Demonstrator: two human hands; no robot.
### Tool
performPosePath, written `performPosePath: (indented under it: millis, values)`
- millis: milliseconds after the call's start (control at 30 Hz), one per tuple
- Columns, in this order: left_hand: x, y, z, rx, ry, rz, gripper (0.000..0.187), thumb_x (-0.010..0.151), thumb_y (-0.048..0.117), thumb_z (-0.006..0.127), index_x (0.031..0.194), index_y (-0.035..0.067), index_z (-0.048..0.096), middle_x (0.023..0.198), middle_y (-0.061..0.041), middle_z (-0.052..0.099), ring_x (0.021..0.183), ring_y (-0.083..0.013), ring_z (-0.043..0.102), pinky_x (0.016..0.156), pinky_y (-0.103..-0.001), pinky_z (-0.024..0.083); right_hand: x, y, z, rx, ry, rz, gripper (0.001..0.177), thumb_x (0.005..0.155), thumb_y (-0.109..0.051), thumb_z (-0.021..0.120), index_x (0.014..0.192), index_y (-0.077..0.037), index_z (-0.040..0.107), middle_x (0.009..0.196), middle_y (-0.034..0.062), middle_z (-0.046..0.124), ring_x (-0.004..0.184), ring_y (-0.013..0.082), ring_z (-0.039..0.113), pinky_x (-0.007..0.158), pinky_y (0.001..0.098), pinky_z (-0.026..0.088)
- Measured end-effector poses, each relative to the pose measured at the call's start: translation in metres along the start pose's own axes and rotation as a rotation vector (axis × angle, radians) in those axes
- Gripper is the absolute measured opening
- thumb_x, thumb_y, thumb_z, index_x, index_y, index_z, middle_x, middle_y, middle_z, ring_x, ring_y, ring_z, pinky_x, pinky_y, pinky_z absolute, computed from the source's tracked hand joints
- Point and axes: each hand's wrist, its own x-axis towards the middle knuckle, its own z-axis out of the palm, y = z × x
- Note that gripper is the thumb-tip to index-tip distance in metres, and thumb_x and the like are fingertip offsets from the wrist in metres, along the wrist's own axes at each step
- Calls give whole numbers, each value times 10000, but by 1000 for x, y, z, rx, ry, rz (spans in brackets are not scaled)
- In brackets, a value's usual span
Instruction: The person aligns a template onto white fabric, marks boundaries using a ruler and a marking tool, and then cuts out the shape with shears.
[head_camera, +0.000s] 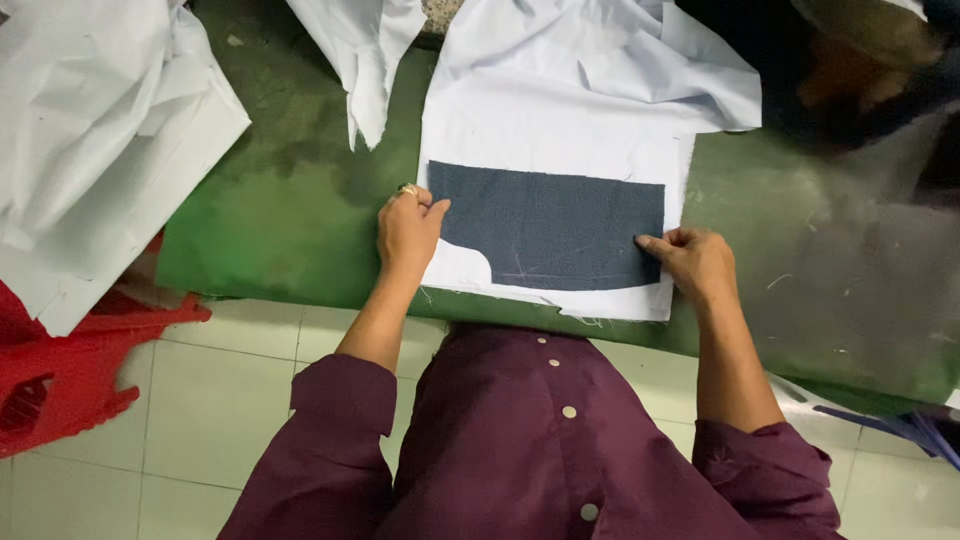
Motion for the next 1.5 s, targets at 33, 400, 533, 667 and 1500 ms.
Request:
performPosePath:
  millis: [33,400,533,667,1500]
  values:
    - [3,-5,3,1,-2,4,261,857,303,825,961,81,736,869,-118,751,956,-370,726,832,-488,567,3,4,3,3,3,3,399,881,-503,823,835,-109,778,750,143,730,766,376,713,689,404,508]
    - [11,-14,8,27,-30,-75,358,818,439,841,906,110,731,834,-103,756,932,-366,731,804,-489,567,5,11,4,134,-30,74,349,830,-466,850,752,-139,756,646,79,668,664,280,652,613,345,461]
    - [13,-15,7,9,-42,-87,331,820,421,841,896,115,737,837,-95,759,927,-356,736,790,-481,569,5,12,3,121,-33,58,365,865,-443,851,775,-101,761,666,123,671,675,283,648,620,350,468]
    - [10,-11,1,-24,-55,-101,327,811,402,842,903,104,742,826,-85,758,906,-337,744,774,-453,571,9,17,8,56,-40,58,375,836,-502,839,740,-147,761,658,115,688,698,336,695,623,365,492]
    - [5,66,-79,-1114,-209,-84,763,992,669,370,1063,-3,725,945,-178,774,859,-257,794,718,-342,667,-14,-50,-74,1269,38,-200,590,1038,-571,595,961,4,700,849,182,741,698,195,764,606,299,643]
